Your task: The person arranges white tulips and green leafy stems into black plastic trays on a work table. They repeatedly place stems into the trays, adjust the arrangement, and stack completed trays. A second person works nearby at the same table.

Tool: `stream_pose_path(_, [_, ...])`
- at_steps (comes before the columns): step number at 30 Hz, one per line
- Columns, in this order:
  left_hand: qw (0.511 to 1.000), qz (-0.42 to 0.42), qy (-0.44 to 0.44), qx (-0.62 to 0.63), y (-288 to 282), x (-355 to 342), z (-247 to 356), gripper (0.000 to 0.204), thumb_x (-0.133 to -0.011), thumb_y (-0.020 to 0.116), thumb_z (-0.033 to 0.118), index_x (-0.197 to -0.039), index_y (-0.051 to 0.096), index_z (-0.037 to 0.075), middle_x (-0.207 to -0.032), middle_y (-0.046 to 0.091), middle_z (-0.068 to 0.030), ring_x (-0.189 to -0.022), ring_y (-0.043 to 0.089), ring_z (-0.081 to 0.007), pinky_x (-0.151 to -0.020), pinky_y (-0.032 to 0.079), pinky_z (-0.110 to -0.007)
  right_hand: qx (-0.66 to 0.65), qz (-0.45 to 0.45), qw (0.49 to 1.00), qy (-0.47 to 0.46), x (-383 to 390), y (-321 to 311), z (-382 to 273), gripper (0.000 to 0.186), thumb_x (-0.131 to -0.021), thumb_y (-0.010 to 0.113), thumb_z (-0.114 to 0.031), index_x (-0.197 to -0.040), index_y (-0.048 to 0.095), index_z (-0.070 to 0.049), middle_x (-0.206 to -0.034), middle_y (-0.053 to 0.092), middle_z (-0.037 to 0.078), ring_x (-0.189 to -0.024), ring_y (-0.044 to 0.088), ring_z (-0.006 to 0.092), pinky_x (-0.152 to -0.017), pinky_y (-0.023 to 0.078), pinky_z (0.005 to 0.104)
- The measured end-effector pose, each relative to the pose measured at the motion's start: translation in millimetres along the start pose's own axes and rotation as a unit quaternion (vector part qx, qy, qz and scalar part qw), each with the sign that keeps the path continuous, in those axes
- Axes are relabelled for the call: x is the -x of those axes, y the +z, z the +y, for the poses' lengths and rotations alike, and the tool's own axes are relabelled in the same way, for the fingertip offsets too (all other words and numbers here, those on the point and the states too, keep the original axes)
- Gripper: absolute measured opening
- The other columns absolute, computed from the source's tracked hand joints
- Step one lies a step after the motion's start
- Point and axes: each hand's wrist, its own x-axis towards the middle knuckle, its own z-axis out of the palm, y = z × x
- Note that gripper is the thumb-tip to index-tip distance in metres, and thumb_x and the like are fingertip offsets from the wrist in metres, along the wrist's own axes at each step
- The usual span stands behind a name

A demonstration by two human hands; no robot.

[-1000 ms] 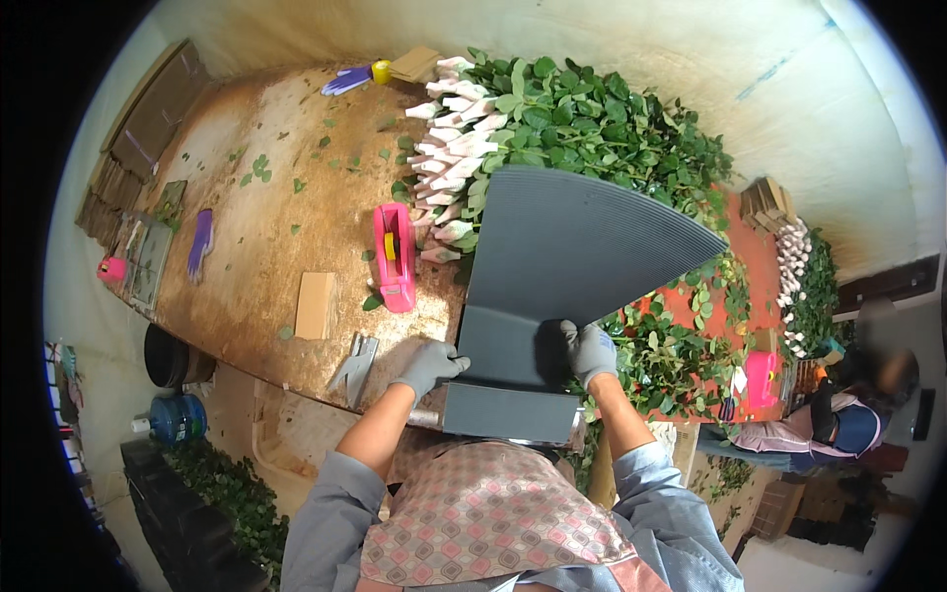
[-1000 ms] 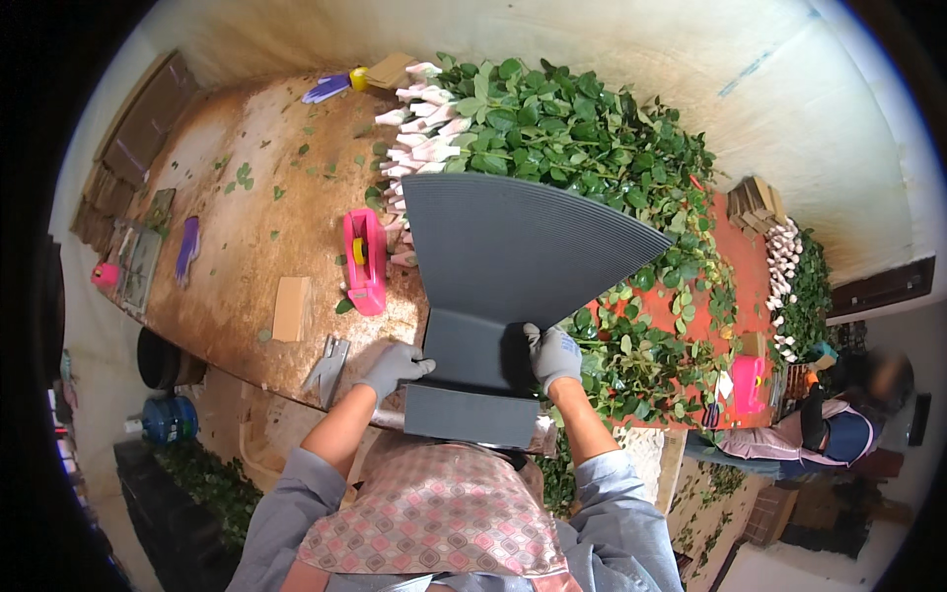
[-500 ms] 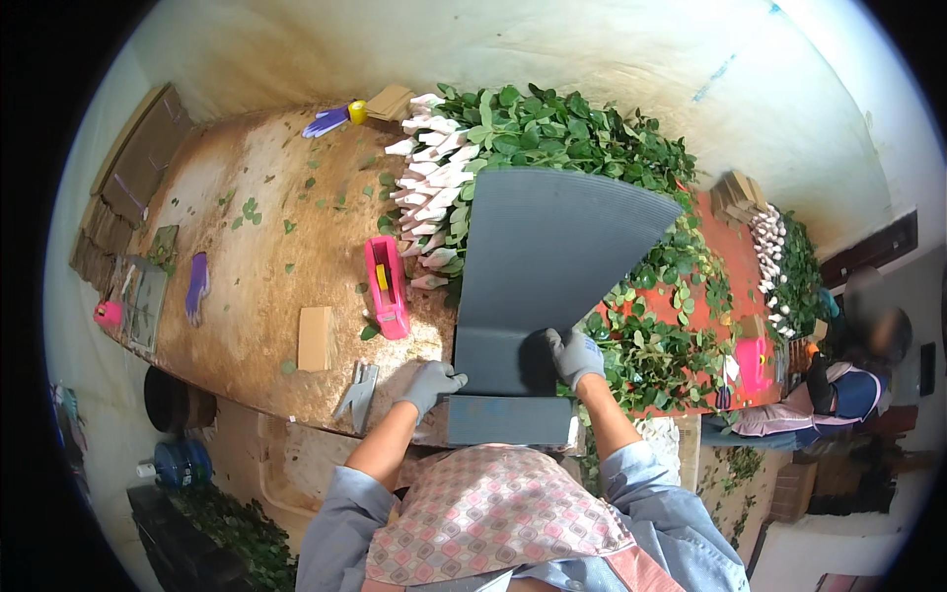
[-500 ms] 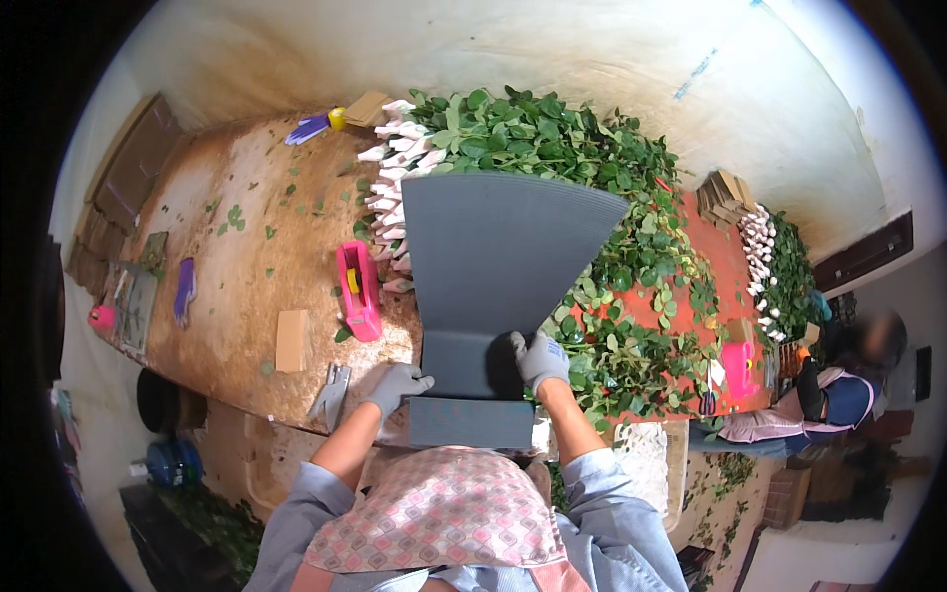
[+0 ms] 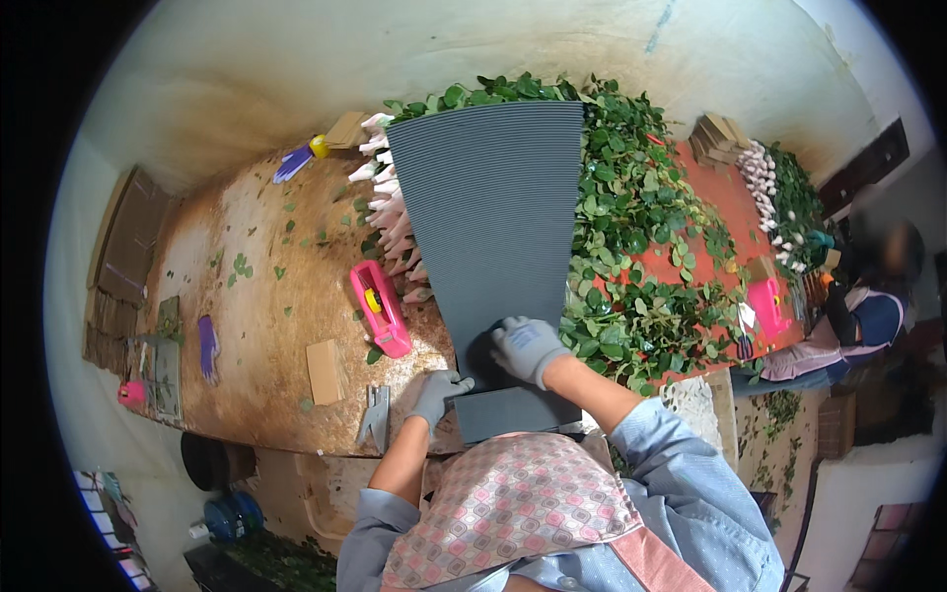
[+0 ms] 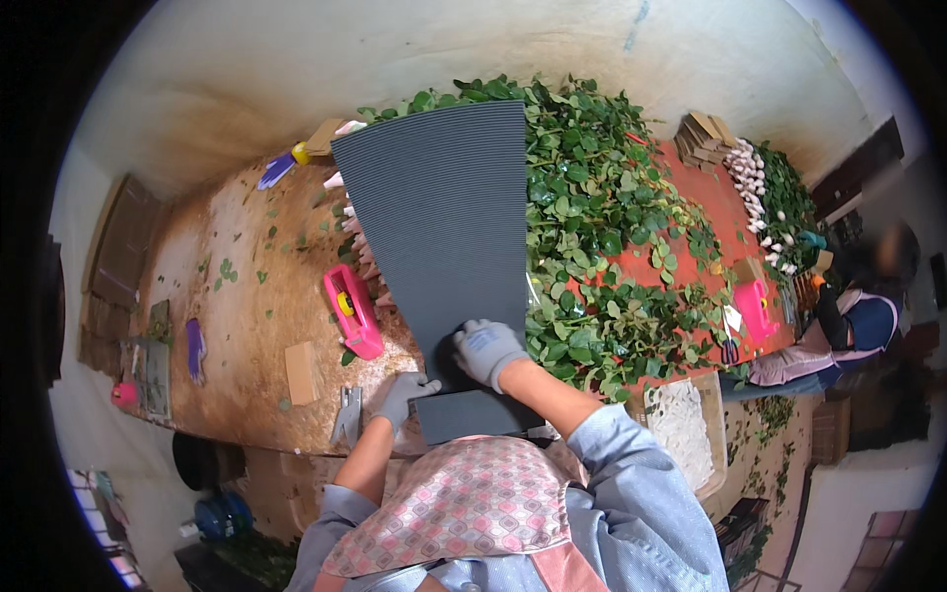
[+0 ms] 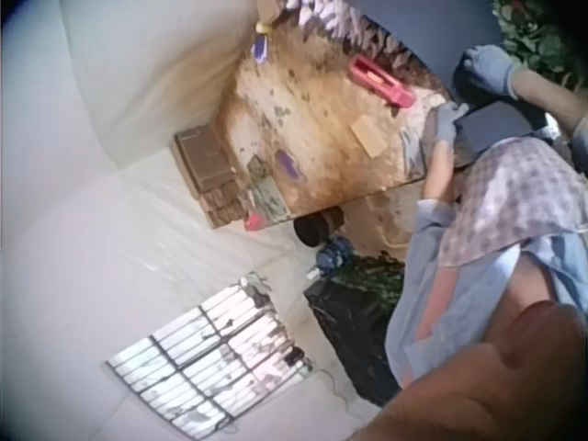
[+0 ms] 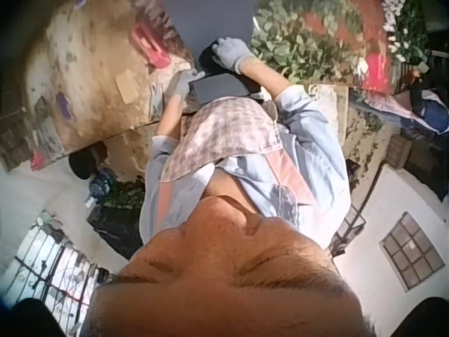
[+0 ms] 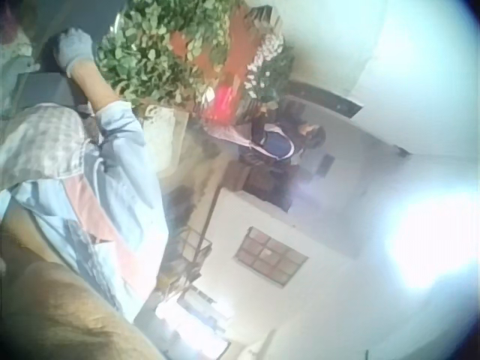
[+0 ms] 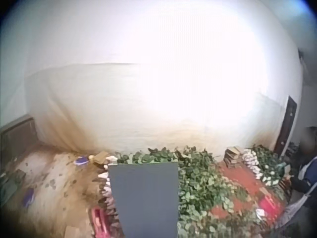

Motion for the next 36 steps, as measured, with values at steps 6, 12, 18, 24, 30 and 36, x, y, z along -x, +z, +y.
stream_pose_path(6, [1.0,-0.001,-0.009,0.025,-3.3,5.3,2.5,0.043,-0.086,0.079,0.039,-0.084,0.072,-0.003,-0.068,0.066,-0.0112,-0.065,0.057,-0.0153,-0.063,0.048,-0.036,0.005,-0.122,0.992,-0.04,-25.9,23.1,-6.4,0.034,-0.1,0.056,-0.029,-0.126,0.064,-0.008,-0.123,0.066,0.019,-0.117,0.065,0.0364,-0.092,0.055,0.0486])
stream_pose_path(12, [0.997,-0.001,0.009,0.073,-3.2,10.8,10.7,0.041,-0.085,0.082,0.037,-0.081,0.072,-0.003,-0.067,0.064,-0.0065,-0.064,0.054,-0.0125,-0.061,0.046,-0.035,-0.01,0.031,0.997,-0.072,-42.3,80.2,8.8,0.041,-0.09,0.064,-0.023,-0.127,0.061,-0.007,-0.122,0.066,0.024,-0.106,0.068,0.039,-0.087,0.056,0.0479])
stream_pose_path(18, [0.996,-0.01,-0.02,0.083,-6.4,15.4,16.1,0.038,-0.086,0.081,0.034,-0.081,0.073,-0.003,-0.066,0.061,-0.0034,-0.064,0.052,-0.0099,-0.059,0.044,-0.033,-0.049,-0.008,0.996,-0.077,-46.0,62.1,11.8,0.047,-0.086,0.071,-0.025,-0.127,0.06,-0.005,-0.122,0.067,0.025,-0.109,0.067,0.0404,-0.09,0.055,0.0468])
stream_pose_path(24, [0.999,-0.002,-0.014,0.047,-9.6,26.9,43.7,0.038,-0.087,0.081,0.033,-0.078,0.071,-0.002,-0.066,0.059,-0.0009,-0.063,0.05,-0.0091,-0.057,0.043,-0.032,-0.064,-0.109,0.992,-0.023,-36.8,47.9,12.5,0.055,-0.088,0.072,-0.024,-0.136,0.053,-0.005,-0.129,0.06,0.026,-0.112,0.065,0.0429,-0.092,0.055,0.0488])
stream_pose_path(30, [0.997,-0.018,0.014,0.069,-22.4,35.4,29.9,0.036,-0.091,0.078,0.034,-0.076,0.067,0.003,-0.067,0.059,0.0029,-0.061,0.051,-0.0088,-0.055,0.042,-0.032,-0.053,-0.077,0.994,-0.053,-32.7,40.2,-3.4,0.037,-0.099,0.049,-0.013,-0.135,0.055,-0.006,-0.128,0.062,0.025,-0.113,0.067,0.0419,-0.091,0.056,0.0486])
stream_pose_path(36, [0.989,-0.078,0.026,0.126,-20.3,23.5,40.3,0.038,-0.09,0.078,0.036,-0.077,0.066,0.002,-0.072,0.063,-0.0053,-0.067,0.053,-0.0138,-0.065,0.047,-0.036,-0.048,-0.031,0.997,-0.045,-36.0,68.6,7.8,0.026,-0.096,0.052,-0.018,-0.113,0.066,-0.004,-0.112,0.069,0.024,-0.101,0.071,0.0408,-0.085,0.059,0.0477])
